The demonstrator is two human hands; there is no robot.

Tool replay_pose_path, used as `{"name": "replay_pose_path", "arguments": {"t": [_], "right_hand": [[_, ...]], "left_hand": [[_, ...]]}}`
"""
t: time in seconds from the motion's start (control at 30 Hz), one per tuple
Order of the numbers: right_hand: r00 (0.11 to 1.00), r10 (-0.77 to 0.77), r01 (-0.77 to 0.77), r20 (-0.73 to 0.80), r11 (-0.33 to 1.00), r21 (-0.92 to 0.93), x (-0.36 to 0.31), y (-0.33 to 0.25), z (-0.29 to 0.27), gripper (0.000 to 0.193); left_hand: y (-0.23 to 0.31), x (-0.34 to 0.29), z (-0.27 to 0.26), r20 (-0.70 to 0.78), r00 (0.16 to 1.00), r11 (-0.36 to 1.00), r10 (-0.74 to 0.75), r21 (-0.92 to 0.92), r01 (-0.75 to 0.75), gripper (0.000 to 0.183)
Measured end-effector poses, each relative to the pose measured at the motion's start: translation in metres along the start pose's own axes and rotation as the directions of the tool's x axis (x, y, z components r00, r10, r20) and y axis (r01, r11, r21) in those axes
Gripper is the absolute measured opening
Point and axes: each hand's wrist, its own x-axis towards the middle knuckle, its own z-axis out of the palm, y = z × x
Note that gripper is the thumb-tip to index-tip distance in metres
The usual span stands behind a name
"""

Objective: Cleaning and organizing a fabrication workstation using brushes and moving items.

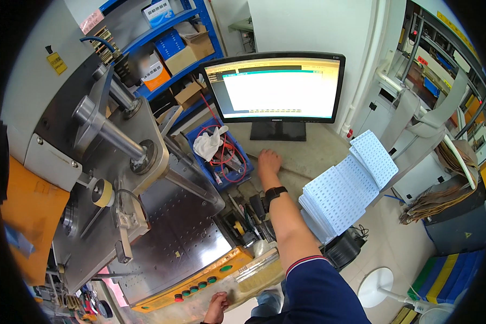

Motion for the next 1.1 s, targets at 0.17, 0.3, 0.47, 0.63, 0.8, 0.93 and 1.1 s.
{"name": "replay_pose_path", "arguments": {"t": [0.17, 0.3, 0.47, 0.63, 0.8, 0.93, 1.1], "right_hand": [[0.992, 0.123, -0.123, -0.034, 0.992, -0.013, 0.017, 0.012, -0.041, 0.017], [0.923, 0.136, -0.017, -0.359, 0.948, 0.317, -0.003, -0.026, -0.138, 0.012], [0.862, 0.229, 0.239, -0.452, 0.603, 0.761, -0.057, -0.002, -0.228, 0.012], [0.838, 0.144, 0.47, -0.527, 0.301, 0.83, -0.084, 0.0, -0.2, 0.013], [0.863, 0.102, 0.431, -0.495, 0.364, 0.826, -0.085, -0.005, -0.179, 0.014], [0.869, 0.065, 0.41, -0.49, 0.46, 0.788, -0.069, -0.01, -0.155, 0.016], [0.837, 0.12, 0.479, -0.533, 0.309, 0.822, -0.074, -0.015, -0.171, 0.017]], "left_hand": [[-0.001, 0.002, 0.005, 0.017, 1.0, 1.0, 0.015, -0.021, -0.015, 0.027], [-0.002, -0.007, -0.01, -0.015, 1.0, 0.999, -0.001, -0.038, 0.001, 0.025], [0.0, 0.004, -0.002, 0.056, 0.998, 0.998, -0.011, -0.057, 0.014, 0.024], [0.001, 0.007, 0.0, -0.051, 0.985, 0.983, -0.167, -0.091, 0.162, 0.016], [0.004, 0.003, 0.002, -0.018, 0.994, 0.991, -0.104, -0.086, 0.102, 0.016], [0.011, 0.005, 0.004, -0.02, 0.99, 0.988, -0.137, -0.075, 0.135, 0.015], [-0.002, 0.006, -0.002, -0.046, 0.993, 0.991, -0.104, -0.089, 0.1, 0.014]]}}
